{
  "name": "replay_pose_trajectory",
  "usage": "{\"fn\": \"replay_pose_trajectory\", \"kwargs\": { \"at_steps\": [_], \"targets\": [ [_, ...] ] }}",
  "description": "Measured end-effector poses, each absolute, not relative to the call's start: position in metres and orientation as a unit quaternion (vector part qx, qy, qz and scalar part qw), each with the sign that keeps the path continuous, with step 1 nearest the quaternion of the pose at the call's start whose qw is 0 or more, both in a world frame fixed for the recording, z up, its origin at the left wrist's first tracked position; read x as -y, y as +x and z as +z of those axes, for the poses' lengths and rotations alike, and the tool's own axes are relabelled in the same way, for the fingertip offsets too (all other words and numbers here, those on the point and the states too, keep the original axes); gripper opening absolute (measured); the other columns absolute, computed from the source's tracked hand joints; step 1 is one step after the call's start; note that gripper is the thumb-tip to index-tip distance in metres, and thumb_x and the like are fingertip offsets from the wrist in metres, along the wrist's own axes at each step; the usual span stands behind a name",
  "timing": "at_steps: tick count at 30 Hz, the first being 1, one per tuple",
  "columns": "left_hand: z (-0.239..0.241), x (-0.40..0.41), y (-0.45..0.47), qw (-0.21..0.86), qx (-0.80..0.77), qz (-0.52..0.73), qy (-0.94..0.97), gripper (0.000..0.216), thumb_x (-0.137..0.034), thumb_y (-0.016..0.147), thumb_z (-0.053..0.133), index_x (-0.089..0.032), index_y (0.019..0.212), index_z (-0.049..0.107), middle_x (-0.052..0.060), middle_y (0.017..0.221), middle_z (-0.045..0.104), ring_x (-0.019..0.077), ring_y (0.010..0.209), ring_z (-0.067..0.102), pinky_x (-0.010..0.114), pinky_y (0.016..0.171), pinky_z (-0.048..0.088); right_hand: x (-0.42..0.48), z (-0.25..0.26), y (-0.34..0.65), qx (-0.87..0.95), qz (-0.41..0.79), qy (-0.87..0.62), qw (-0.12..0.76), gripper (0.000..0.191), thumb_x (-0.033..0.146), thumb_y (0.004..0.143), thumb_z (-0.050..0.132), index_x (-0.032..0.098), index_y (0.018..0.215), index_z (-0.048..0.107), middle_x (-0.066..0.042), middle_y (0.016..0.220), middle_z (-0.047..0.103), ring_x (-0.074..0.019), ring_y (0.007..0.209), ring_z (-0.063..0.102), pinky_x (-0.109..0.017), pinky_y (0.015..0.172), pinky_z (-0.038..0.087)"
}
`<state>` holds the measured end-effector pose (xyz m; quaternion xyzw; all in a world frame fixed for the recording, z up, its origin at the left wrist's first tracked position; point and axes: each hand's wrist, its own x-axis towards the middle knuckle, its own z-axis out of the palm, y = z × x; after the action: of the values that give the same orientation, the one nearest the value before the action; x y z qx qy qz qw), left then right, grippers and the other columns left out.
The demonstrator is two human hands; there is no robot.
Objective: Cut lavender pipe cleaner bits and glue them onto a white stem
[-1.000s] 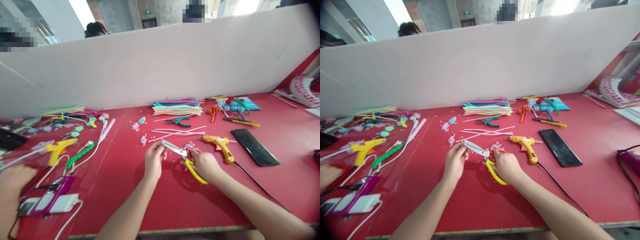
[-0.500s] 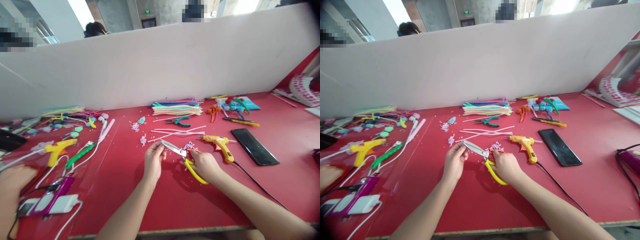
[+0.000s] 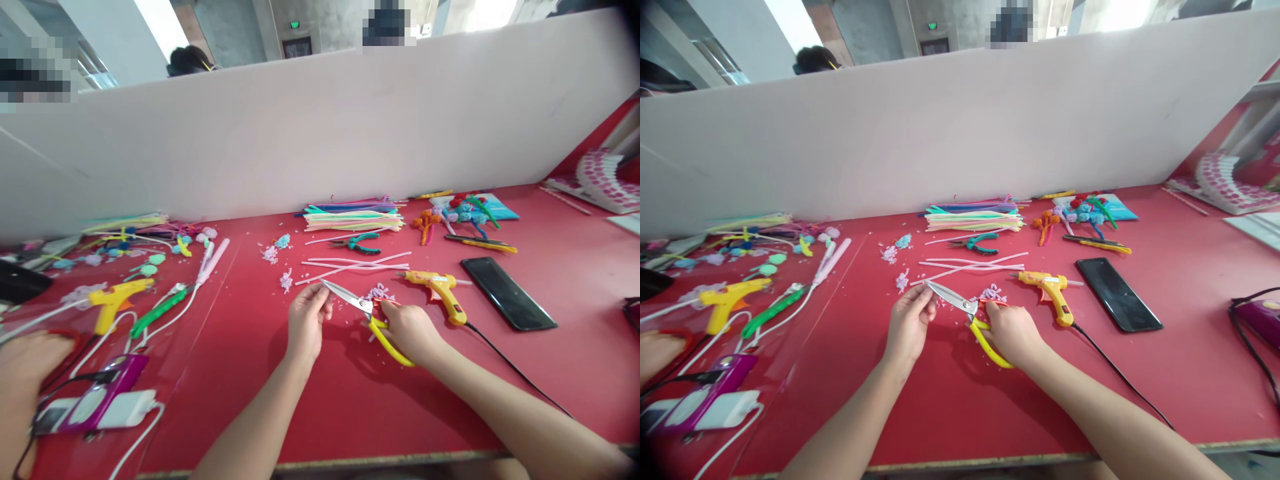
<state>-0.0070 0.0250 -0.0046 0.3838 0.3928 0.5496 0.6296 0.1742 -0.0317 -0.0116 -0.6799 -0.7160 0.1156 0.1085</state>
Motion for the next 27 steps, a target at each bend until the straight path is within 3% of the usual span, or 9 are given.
{"fn": "replay_pose_trajectory", "kwargs": {
  "at_steps": [8, 16, 27],
  "targets": [
    [-0.011, -0.017, -0.002, 0.679, -0.396, 0.395, 0.475, 0.018, -0.029, 0.073, 0.066, -0.012, 0.079, 0.063, 0.001, 0.064, 0.061, 0.0069, 0.046, 0.049, 0.018, 0.042, 0.037, 0.025, -0.015, 0.171, 0.658, 0.220, -0.684, 0.226, 0.031, 0.046, 0.080, 0.048, 0.019, 0.066, 0.049, 0.000, 0.055, 0.052, -0.0136, 0.050, 0.047, -0.024, 0.049, 0.025],
    [-0.011, -0.012, 0.002, 0.673, -0.384, 0.275, 0.569, 0.018, -0.032, 0.076, 0.062, -0.014, 0.074, 0.062, -0.001, 0.060, 0.057, 0.0085, 0.047, 0.050, 0.020, 0.045, 0.039, 0.025, -0.015, 0.170, 0.622, 0.372, -0.607, 0.326, 0.016, 0.032, 0.077, 0.049, 0.018, 0.069, 0.051, 0.005, 0.054, 0.048, -0.0091, 0.048, 0.043, -0.020, 0.046, 0.034],
    [-0.008, -0.006, 0.005, 0.625, -0.409, 0.285, 0.601, 0.010, -0.024, 0.071, 0.066, -0.014, 0.070, 0.065, -0.002, 0.055, 0.054, 0.0092, 0.048, 0.049, 0.021, 0.049, 0.039, 0.026, -0.015, 0.168, 0.631, 0.346, -0.618, 0.317, 0.016, 0.028, 0.072, 0.050, 0.020, 0.063, 0.041, 0.006, 0.053, 0.042, -0.0092, 0.052, 0.039, -0.019, 0.048, 0.030]
  ]
}}
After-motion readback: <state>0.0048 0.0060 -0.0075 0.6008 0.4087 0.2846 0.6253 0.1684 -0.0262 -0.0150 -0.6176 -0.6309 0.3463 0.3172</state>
